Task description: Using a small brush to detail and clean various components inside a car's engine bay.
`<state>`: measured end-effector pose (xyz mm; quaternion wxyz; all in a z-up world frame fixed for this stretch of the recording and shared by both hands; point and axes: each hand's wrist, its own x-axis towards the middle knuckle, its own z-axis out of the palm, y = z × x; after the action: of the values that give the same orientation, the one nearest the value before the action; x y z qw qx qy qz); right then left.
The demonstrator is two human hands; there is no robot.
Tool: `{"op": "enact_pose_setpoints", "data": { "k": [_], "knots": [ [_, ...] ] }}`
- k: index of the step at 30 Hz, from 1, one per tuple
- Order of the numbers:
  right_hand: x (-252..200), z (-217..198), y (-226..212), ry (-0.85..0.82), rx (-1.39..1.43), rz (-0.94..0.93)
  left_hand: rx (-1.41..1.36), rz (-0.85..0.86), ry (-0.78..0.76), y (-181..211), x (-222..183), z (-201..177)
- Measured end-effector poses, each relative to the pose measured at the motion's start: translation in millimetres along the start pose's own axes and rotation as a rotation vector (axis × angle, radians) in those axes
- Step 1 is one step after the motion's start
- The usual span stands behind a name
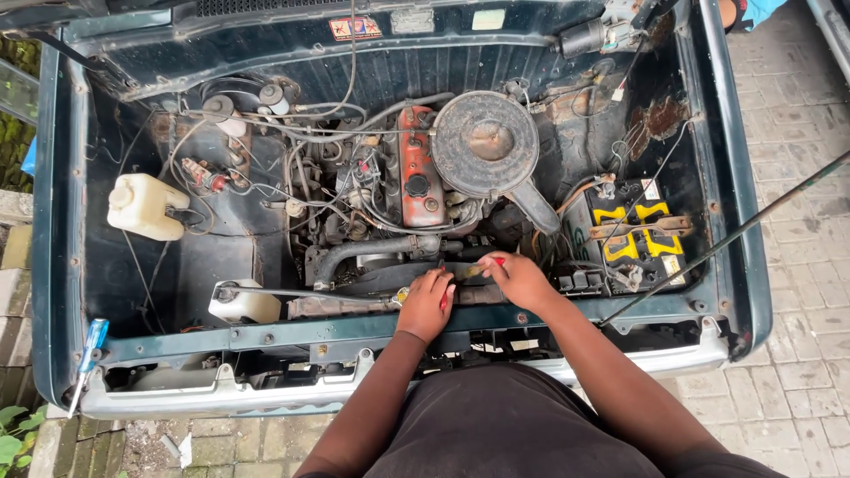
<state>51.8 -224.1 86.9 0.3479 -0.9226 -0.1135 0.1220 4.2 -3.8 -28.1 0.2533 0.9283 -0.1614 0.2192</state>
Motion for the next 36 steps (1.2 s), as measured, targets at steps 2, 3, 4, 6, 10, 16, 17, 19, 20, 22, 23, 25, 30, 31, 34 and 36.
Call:
{"op": "enact_pose_setpoints", "data": {
  "k": [2, 3, 4, 6, 10, 16, 17, 19, 20, 22, 23, 25, 30, 31, 34, 36],
  "knots": [
    [-4, -9, -4, -0.034, -0.165, 0.007, 0.0, -0.007, -0.005, 3, -3, -1],
    [-1, -14, -7, -0.063, -0.331, 0.001, 0.01, -0.012, 0.0, 2, 0, -2],
    [2, -15, 1, -0.061, -0.334, -0.004, 0.012, -0.013, 0.006, 1, 1, 0],
    [3, -12, 18, 0.012, -0.435, 0.005, 0.007, -0.021, -0.004, 1, -1, 1],
    [-7, -13, -17, -0.057, -0.011, -0.007, 0.032, -0.005, 0.007, 0, -3, 3],
    [-8, -17, -15, -0.025, -0.319, 0.016, 0.018, -0.003, 0.001, 2, -2, 1],
    [-7, -16, -23, -0.058, -0.212, 0.004, 0.016, -0.001, -0.005, 2, -1, 1],
    [-3, -15, -22, -0.091, -0.108, -0.011, 0.014, -0.001, -0.006, 1, 0, 0],
    [0, -14, -11, -0.08, -0.273, 0.005, 0.002, -0.01, -0.016, 1, 0, 0],
    [2, -16, -5, -0.068, -0.439, 0.018, -0.008, -0.02, -0.023, 1, -1, 0],
    [0, -18, -8, -0.057, -0.369, 0.012, -0.007, -0.019, -0.027, 2, -1, -1],
    [-2, -24, -24, -0.045, -0.3, 0.007, -0.006, -0.016, -0.03, 2, 1, -3],
    [-2, -21, -16, -0.159, -0.361, 0.082, -0.01, -0.021, -0.039, 3, 1, -3],
    [-5, -29, -32, -0.153, -0.361, 0.075, -0.005, -0.018, -0.032, 3, 3, -3],
    [-11, -41, -61, -0.182, -0.194, 0.075, -0.02, -0.034, -0.05, 2, 2, -4],
    [-8, -35, -56, -0.189, -0.146, 0.081, 0.003, -0.014, -0.036, 2, 1, -3]
  ]
}}
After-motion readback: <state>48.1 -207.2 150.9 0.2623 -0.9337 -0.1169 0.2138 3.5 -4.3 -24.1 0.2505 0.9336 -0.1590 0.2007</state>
